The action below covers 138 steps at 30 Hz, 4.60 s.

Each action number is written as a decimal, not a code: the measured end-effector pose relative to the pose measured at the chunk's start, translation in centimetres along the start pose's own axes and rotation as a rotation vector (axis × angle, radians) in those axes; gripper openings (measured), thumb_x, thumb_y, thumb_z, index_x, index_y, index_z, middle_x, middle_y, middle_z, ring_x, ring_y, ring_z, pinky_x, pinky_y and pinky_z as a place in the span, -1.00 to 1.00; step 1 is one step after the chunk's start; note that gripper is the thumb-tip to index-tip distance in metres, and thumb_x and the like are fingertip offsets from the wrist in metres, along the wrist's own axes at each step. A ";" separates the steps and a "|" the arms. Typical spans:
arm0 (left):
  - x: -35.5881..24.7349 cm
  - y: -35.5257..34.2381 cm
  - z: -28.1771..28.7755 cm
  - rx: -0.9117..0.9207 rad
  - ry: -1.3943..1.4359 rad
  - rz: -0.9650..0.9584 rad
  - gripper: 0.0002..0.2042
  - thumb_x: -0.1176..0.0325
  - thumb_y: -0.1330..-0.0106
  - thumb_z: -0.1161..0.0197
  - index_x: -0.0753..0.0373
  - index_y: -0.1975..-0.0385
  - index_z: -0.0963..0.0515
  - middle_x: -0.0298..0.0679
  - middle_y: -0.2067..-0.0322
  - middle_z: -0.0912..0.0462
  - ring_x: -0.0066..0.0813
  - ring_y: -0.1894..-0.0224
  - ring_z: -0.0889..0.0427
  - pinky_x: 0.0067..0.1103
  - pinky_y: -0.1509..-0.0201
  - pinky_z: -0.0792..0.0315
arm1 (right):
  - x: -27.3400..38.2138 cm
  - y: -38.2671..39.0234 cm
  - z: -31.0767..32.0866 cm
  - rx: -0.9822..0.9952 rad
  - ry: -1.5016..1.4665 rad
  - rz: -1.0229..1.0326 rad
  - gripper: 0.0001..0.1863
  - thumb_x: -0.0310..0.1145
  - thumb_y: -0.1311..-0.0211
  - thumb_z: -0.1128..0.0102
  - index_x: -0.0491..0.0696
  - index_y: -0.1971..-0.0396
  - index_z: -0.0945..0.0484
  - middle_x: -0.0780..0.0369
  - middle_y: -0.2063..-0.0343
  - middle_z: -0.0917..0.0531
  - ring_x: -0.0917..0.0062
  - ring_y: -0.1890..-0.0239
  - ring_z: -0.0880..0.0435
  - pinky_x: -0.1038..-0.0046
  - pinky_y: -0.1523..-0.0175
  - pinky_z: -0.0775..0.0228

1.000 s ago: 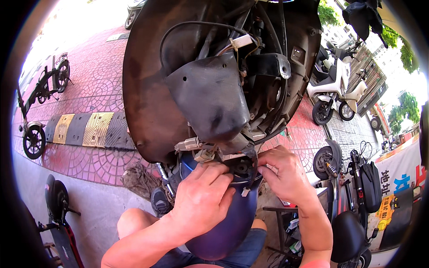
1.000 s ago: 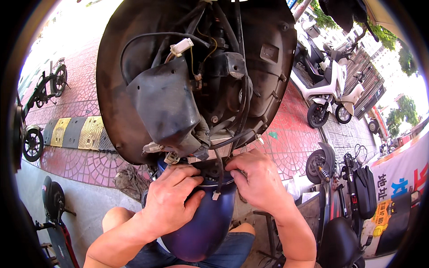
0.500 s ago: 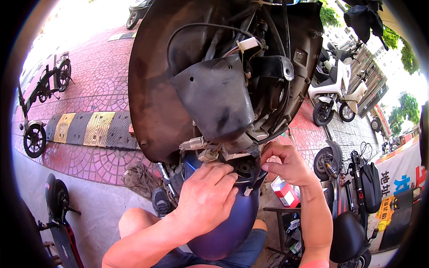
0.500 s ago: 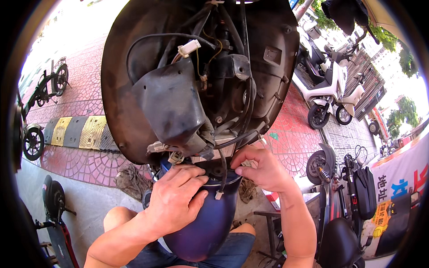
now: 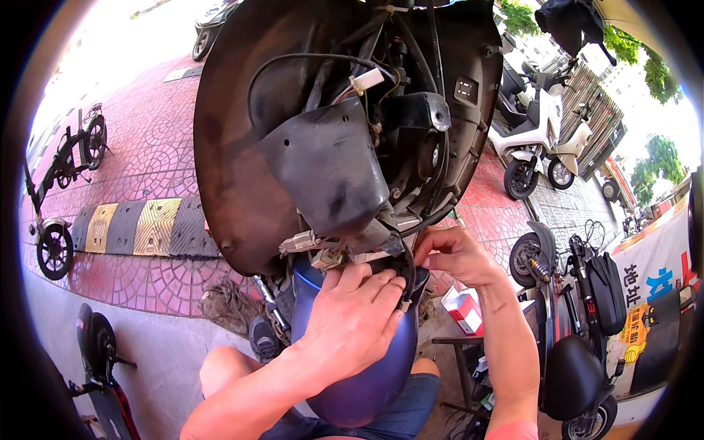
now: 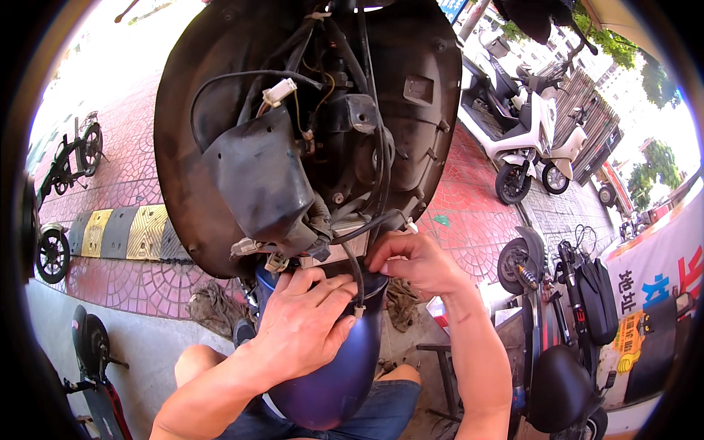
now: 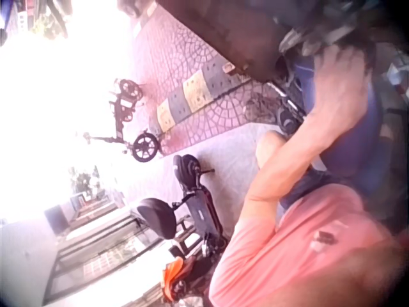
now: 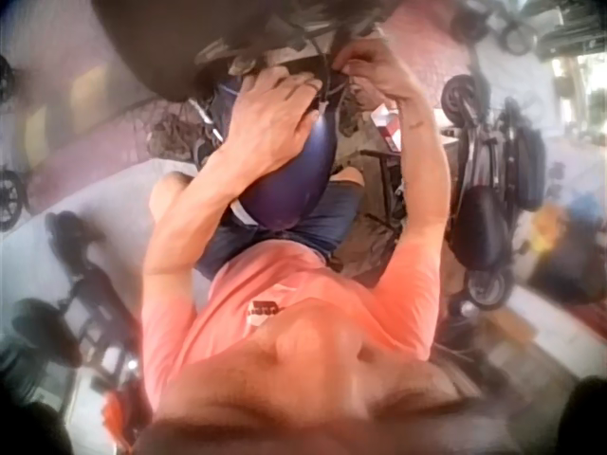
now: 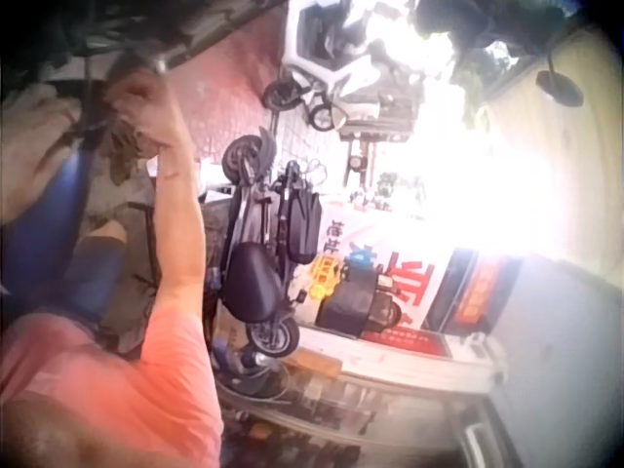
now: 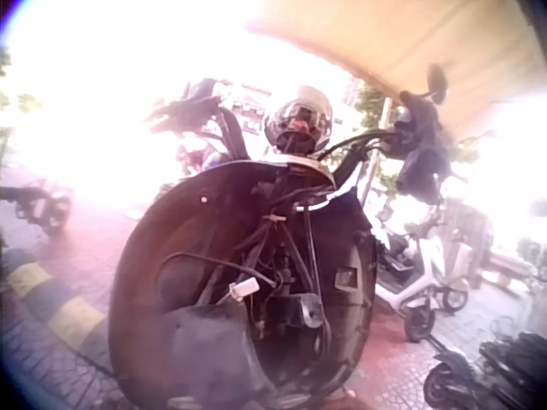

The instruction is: The person positions a blue plastic fairing onto the front of a motorcycle, secures it using a power drill and screws, and adjusts wiring around the fork.

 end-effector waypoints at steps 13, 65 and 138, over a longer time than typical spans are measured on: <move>-0.8 -0.5 -0.3 0.027 -0.006 -0.043 -0.62 0.36 -0.23 -0.49 0.34 -0.03 -0.68 -0.12 -0.13 -0.75 -0.10 -0.22 -0.62 -0.20 -0.23 -0.49 | 0.3 2.8 -3.4 -0.464 0.061 0.071 -0.84 -0.43 -0.43 -0.40 -0.20 0.14 -0.79 0.19 -0.09 -0.71 0.51 0.01 -0.73 0.36 0.04 -0.65; 0.4 0.1 0.3 0.024 0.075 0.132 -0.22 0.34 -0.11 -0.65 0.36 -0.38 -0.48 -0.14 -0.08 -0.78 -0.02 -0.14 -0.65 -0.16 -0.26 -0.45 | -3.6 1.5 -5.5 -0.479 -0.691 -0.180 -0.93 -0.45 -0.39 -0.36 -0.07 0.27 -0.63 0.34 0.13 -0.72 0.74 0.30 -0.64 0.63 0.39 -0.43; -1.4 -0.5 -2.1 0.109 0.084 0.117 -0.45 0.48 -0.32 -0.46 0.39 -0.34 -0.56 0.05 -0.14 -0.65 0.02 -0.23 -0.68 -0.24 -0.40 -0.51 | -28.3 48.3 1.9 -1.706 0.543 -0.823 -0.80 -0.40 -0.36 -0.38 -0.08 0.06 -0.75 0.08 0.14 -0.81 0.12 0.01 -0.81 0.15 -0.17 -0.61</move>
Point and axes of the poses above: each hand's wrist, its own y-axis away from the middle knuckle, its own z-axis out of the back of the hand, x = y × z, the point moved 5 cm from there along -y, towards the middle knuckle
